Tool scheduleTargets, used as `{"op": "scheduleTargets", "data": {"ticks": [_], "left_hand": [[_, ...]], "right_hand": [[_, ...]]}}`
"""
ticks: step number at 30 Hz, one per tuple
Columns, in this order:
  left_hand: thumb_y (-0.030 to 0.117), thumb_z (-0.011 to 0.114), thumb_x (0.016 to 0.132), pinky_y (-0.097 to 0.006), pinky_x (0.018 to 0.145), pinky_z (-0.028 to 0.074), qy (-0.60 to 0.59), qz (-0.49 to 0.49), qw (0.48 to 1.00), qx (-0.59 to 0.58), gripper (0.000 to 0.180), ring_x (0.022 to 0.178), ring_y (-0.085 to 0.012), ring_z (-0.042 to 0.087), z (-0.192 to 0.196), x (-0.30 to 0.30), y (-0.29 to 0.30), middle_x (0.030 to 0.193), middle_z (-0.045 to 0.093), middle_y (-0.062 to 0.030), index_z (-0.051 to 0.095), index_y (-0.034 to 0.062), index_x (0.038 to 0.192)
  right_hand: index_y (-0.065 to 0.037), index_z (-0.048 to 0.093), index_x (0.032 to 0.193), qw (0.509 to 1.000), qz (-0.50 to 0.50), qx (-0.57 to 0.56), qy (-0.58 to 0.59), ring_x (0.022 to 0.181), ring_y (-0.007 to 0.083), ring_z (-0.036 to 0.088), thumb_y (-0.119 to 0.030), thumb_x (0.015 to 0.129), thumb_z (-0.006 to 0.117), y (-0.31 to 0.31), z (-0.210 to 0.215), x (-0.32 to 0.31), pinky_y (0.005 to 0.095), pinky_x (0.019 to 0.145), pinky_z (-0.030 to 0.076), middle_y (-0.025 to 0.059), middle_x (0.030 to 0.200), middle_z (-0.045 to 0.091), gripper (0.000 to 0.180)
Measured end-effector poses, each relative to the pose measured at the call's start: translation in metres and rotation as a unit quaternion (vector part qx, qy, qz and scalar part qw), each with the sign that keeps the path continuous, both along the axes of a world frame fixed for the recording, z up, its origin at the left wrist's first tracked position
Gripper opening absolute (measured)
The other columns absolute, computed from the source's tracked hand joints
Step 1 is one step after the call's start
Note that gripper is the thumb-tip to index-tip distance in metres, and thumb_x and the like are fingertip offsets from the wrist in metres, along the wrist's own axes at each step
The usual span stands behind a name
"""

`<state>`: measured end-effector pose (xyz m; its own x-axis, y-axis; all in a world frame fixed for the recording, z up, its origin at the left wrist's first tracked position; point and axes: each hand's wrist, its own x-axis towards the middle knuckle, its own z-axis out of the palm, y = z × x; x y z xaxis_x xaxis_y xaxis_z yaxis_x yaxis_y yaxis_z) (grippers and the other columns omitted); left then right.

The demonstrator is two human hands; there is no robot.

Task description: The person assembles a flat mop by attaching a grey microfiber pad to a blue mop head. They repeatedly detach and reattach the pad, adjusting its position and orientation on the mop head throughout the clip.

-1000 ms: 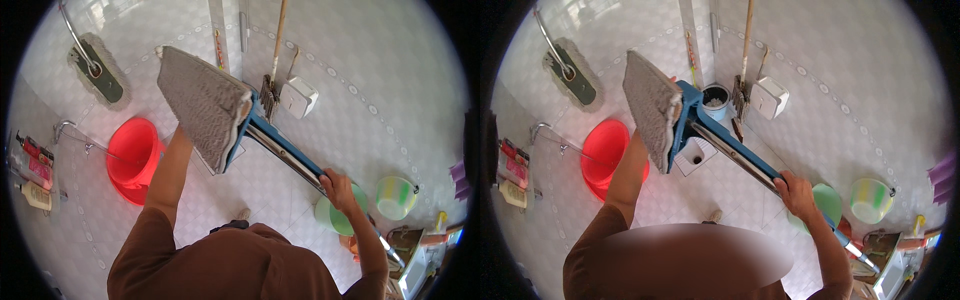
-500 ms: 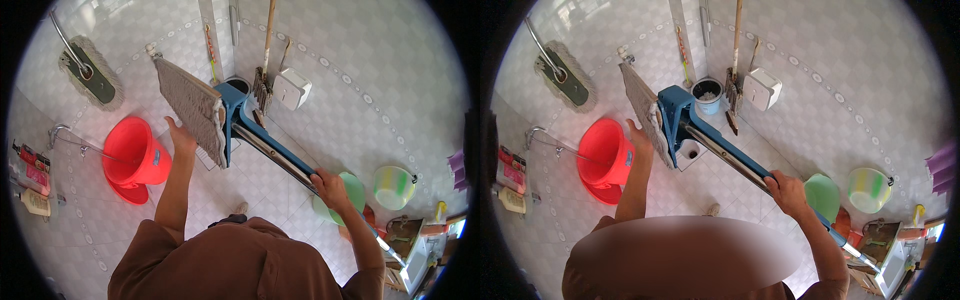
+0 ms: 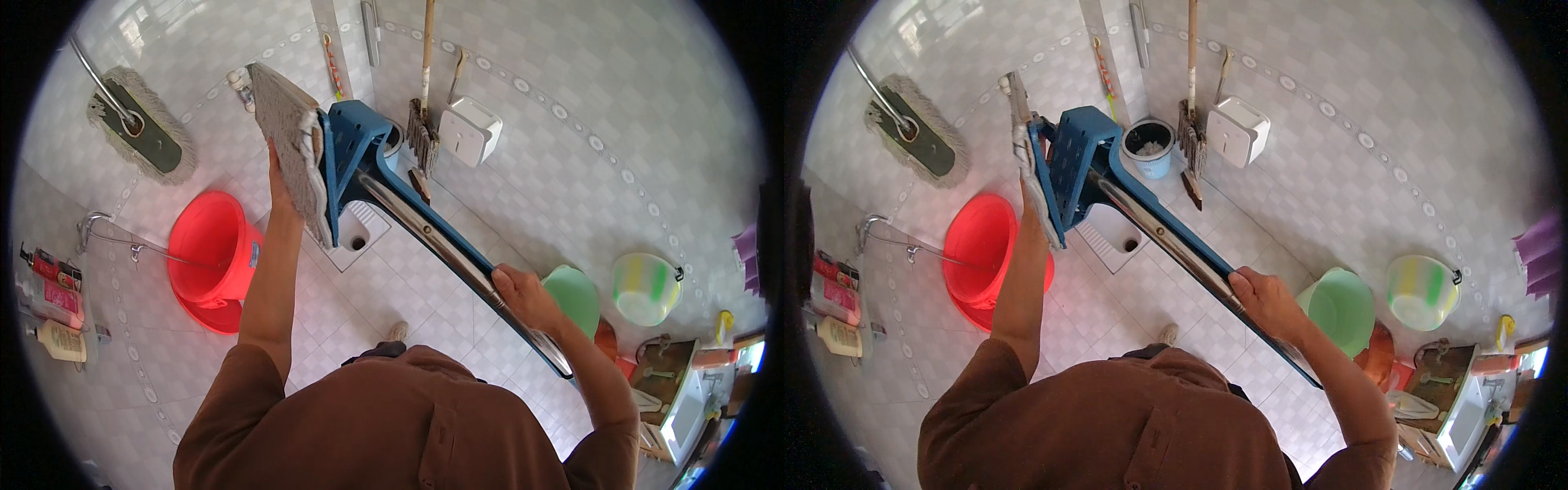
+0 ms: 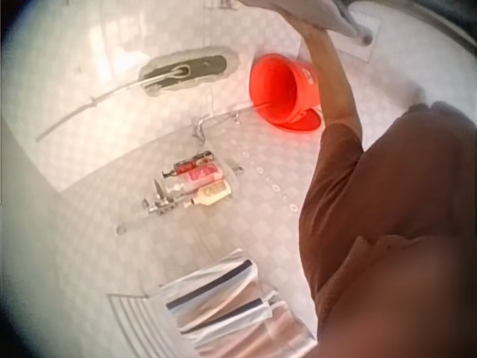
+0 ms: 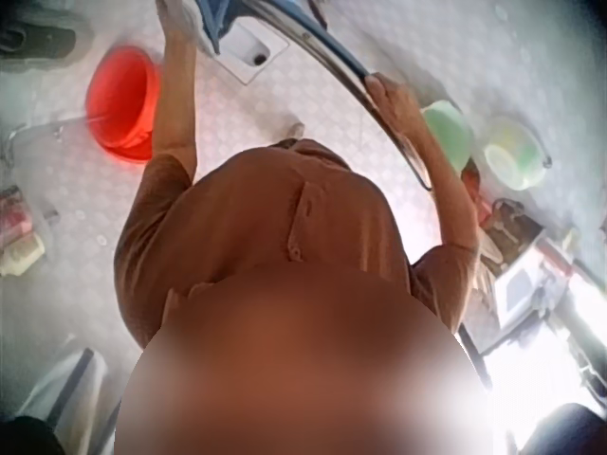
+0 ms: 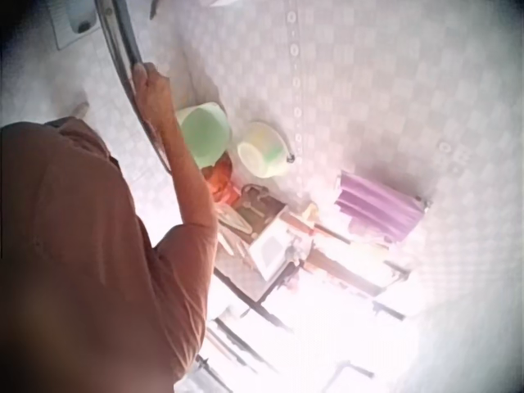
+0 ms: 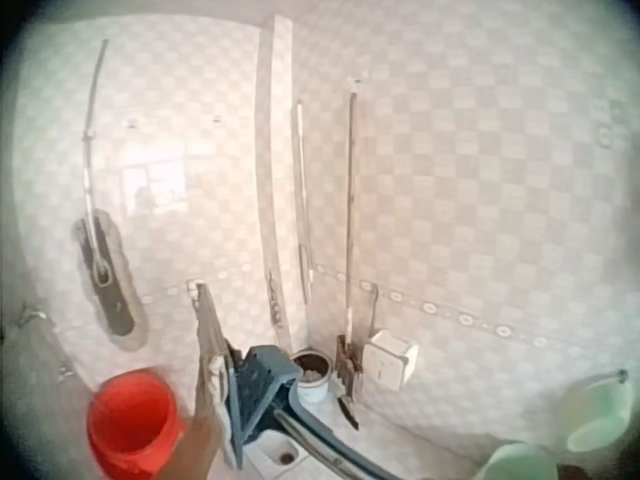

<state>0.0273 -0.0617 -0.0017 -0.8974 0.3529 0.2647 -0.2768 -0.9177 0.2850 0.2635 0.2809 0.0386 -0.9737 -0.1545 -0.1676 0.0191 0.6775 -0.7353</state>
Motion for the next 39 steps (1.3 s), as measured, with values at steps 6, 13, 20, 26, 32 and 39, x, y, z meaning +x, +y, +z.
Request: {"op": "scheduleTargets", "data": {"ticks": [6, 13, 20, 26, 32, 39], "left_hand": [[0.046, 0.044, 0.094, -0.043, 0.088, 0.052, 0.033, 0.063, 0.993, -0.098, 0.056, 0.104, -0.0287, 0.060, -0.001, -0.007, 0.004, 0.121, 0.056, -0.0155, 0.042, 0.0043, 0.132], [0.053, 0.051, 0.088, -0.043, 0.103, 0.036, -0.073, 0.156, 0.954, -0.244, 0.071, 0.119, -0.0311, 0.048, 0.003, -0.030, -0.007, 0.135, 0.046, -0.0148, 0.037, 0.0041, 0.136], [0.056, 0.055, 0.085, -0.043, 0.106, 0.031, -0.255, 0.144, 0.914, -0.282, 0.081, 0.126, -0.0301, 0.041, 0.021, -0.019, -0.011, 0.137, 0.043, -0.0138, 0.024, 0.0093, 0.143], [0.031, 0.078, 0.070, -0.040, 0.102, 0.035, 0.315, 0.513, 0.413, -0.684, 0.094, 0.124, -0.0376, 0.040, 0.047, 0.079, 0.055, 0.138, 0.033, -0.0271, 0.025, -0.0017, 0.140], [0.013, 0.066, 0.083, -0.032, 0.086, 0.048, 0.231, 0.515, 0.500, -0.657, 0.051, 0.099, -0.0205, 0.061, 0.002, 0.037, 0.030, 0.108, 0.062, -0.0153, 0.047, 0.0025, 0.129], [0.006, 0.061, 0.084, -0.026, 0.085, 0.046, 0.069, 0.365, 0.725, -0.580, 0.057, 0.098, -0.0127, 0.057, -0.034, 0.045, -0.014, 0.114, 0.059, -0.0080, 0.039, 0.0027, 0.137]], "right_hand": [[0.003, 0.053, 0.092, 0.998, 0.003, -0.062, -0.031, 0.069, 0.0285, 0.043, -0.038, 0.099, 0.035, 0.004, -0.009, -0.003, 0.0386, 0.070, 0.042, 0.0212, 0.073, 0.050, 0.045], [0.003, 0.053, 0.090, 0.992, -0.024, -0.085, -0.094, 0.067, 0.0247, 0.048, -0.039, 0.099, 0.033, 0.004, -0.009, -0.011, 0.0373, 0.068, 0.042, 0.0175, 0.070, 0.052, 0.047], [0.001, 0.054, 0.082, 0.995, -0.056, -0.050, -0.070, 0.062, 0.0176, 0.053, -0.041, 0.099, 0.035, -0.001, -0.003, -0.011, 0.0327, 0.061, 0.044, 0.0107, 0.065, 0.055, 0.049], [0.004, 0.054, 0.086, 0.997, -0.070, 0.026, 0.003, 0.065, 0.0246, 0.049, -0.037, 0.098, 0.039, -0.012, -0.027, -0.009, 0.0370, 0.065, 0.043, 0.0182, 0.069, 0.053, 0.045], [0.002, 0.060, 0.089, 0.998, -0.054, 0.036, -0.026, 0.079, 0.0452, 0.056, -0.037, 0.095, 0.043, -0.013, -0.063, -0.011, 0.0451, 0.066, 0.044, 0.0271, 0.081, 0.059, 0.043], [0.001, 0.062, 0.094, 0.996, -0.058, 0.039, -0.059, 0.083, 0.0442, 0.058, -0.038, 0.095, 0.044, -0.002, -0.088, -0.006, 0.0454, 0.071, 0.045, 0.0264, 0.086, 0.061, 0.043]]}}
